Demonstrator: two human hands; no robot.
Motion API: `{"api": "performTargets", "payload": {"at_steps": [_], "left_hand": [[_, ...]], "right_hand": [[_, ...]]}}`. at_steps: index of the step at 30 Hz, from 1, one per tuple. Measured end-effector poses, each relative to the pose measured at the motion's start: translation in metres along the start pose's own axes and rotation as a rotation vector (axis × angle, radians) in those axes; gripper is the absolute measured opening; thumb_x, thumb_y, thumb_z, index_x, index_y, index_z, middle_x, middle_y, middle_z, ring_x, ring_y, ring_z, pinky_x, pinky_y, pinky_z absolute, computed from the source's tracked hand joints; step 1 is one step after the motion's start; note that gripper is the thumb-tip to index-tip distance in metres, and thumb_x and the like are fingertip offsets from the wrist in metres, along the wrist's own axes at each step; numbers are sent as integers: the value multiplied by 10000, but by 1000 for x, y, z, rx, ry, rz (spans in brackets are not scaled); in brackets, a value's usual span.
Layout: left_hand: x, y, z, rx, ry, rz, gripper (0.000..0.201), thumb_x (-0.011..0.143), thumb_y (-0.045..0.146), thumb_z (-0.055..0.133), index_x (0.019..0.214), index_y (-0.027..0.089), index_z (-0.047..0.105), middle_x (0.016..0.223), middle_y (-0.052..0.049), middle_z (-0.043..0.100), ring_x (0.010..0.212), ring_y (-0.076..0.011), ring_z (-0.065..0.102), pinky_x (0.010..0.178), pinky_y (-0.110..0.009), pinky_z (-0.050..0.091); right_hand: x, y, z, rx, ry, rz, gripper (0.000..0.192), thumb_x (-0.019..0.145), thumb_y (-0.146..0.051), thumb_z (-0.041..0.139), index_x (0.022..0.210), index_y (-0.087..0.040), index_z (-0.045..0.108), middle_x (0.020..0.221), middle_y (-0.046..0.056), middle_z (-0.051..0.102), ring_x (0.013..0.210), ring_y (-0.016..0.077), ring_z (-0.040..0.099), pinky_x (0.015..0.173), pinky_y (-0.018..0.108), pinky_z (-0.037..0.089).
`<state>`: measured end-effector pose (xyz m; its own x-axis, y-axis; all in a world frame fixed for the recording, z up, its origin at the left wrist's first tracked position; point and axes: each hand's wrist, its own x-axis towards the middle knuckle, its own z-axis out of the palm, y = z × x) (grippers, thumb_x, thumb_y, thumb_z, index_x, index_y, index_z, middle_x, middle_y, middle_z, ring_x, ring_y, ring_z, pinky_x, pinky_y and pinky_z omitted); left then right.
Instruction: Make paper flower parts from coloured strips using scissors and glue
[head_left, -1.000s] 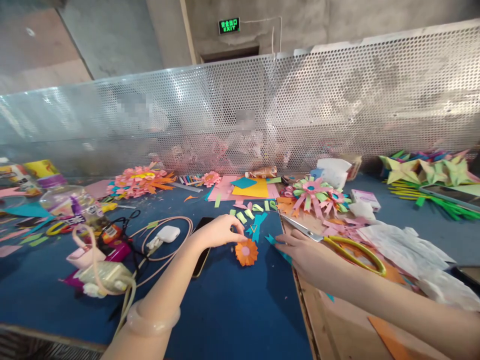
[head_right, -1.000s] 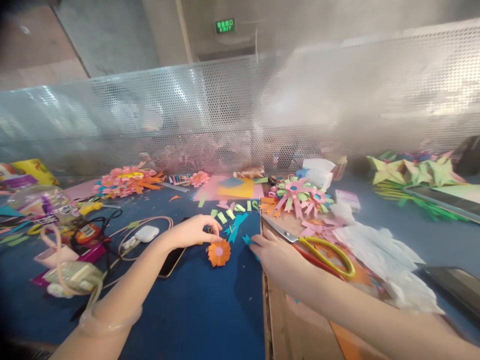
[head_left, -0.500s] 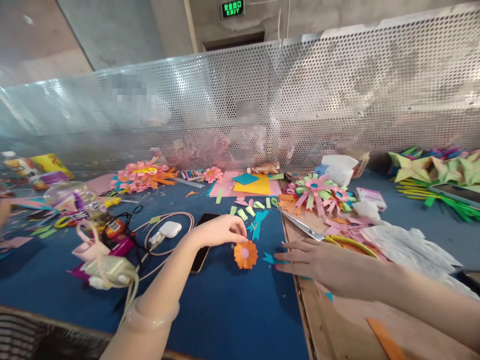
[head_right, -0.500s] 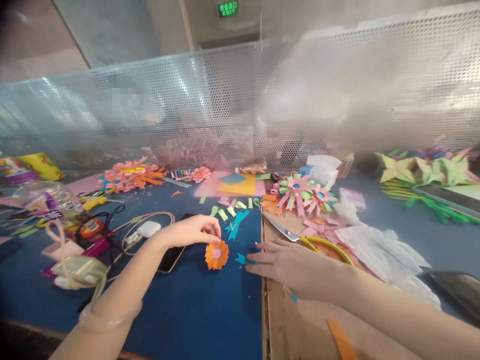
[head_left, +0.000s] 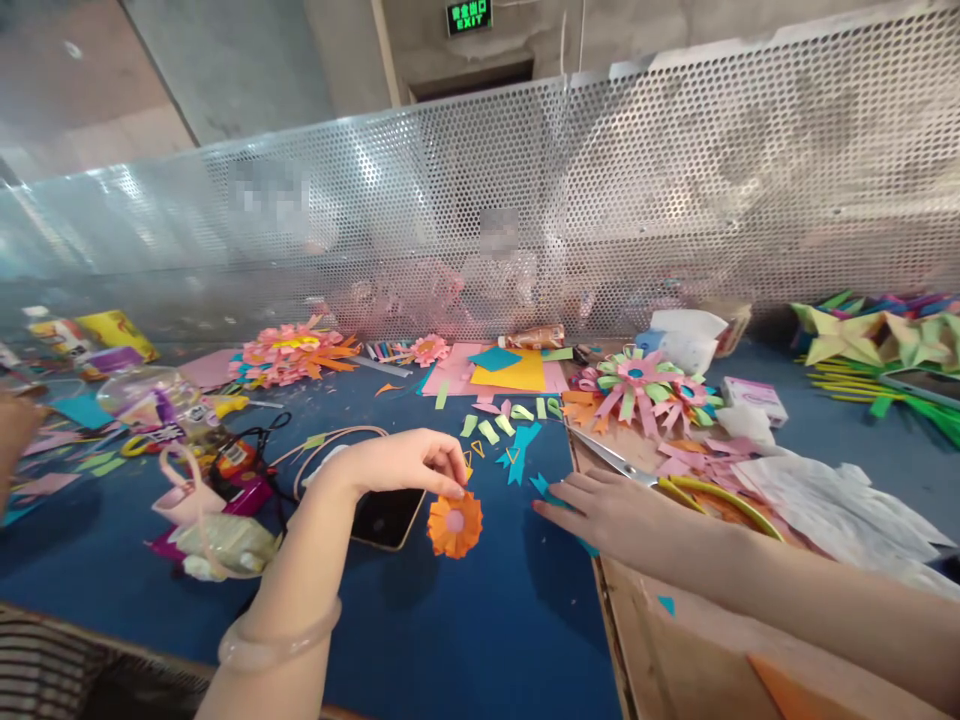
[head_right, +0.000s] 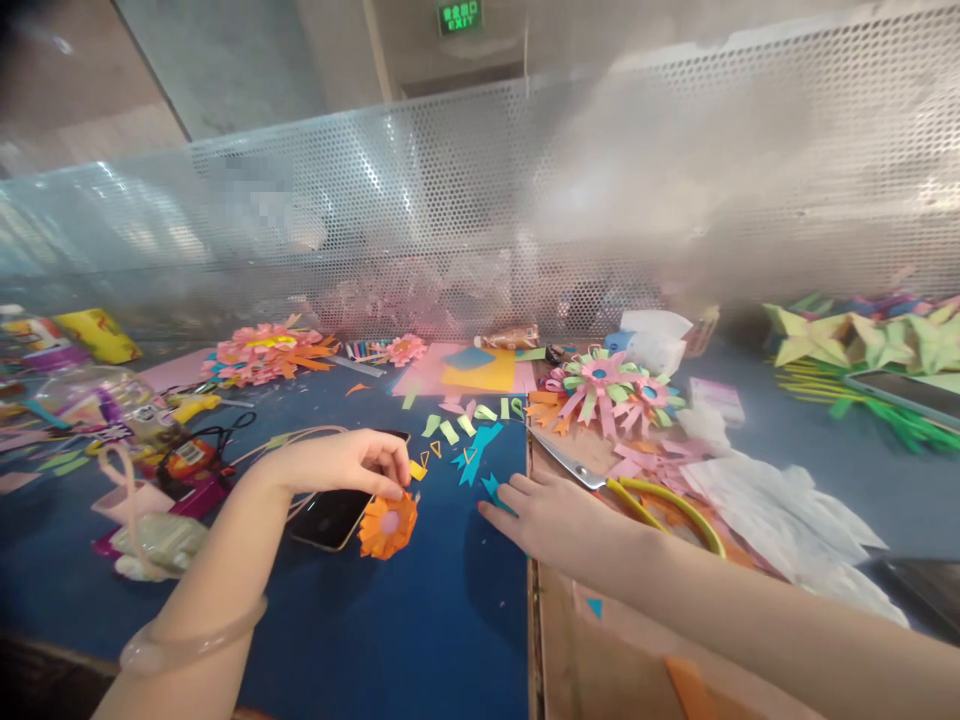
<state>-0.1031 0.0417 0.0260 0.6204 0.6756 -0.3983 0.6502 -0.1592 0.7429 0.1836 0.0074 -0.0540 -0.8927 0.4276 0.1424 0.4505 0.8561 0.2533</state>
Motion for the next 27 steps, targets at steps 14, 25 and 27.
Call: {"api": "performTargets", "payload": {"at_steps": [14,25,27], "left_hand": [[15,-3,12,79,-71,8,247,711,363,669,865,174,629,828,-48,703,771,-194,650,669,-266,464],[36,5,27,102,91,99,220,773,370,591,885,183,627,853,-29,673,795,-173,624,679,-250,444],[37,6,29,107,84,101,233,766,381,597,880,181,631,848,-31,672,783,-173,624,670,-248,446]], "right_hand": [[-9,26,-11,343,-73,-135,669,725,60,397,1347,-184,422,1390,39,450,1335,186,300,1056,380,349],[-23,5,-21,290,-106,-98,492,876,-79,386,1364,-138,400,1371,108,463,1284,250,383,1038,433,376],[-23,8,-24,261,-85,-119,461,895,-51,347,1335,-154,439,1334,86,508,1253,235,420,1016,421,394]]}}
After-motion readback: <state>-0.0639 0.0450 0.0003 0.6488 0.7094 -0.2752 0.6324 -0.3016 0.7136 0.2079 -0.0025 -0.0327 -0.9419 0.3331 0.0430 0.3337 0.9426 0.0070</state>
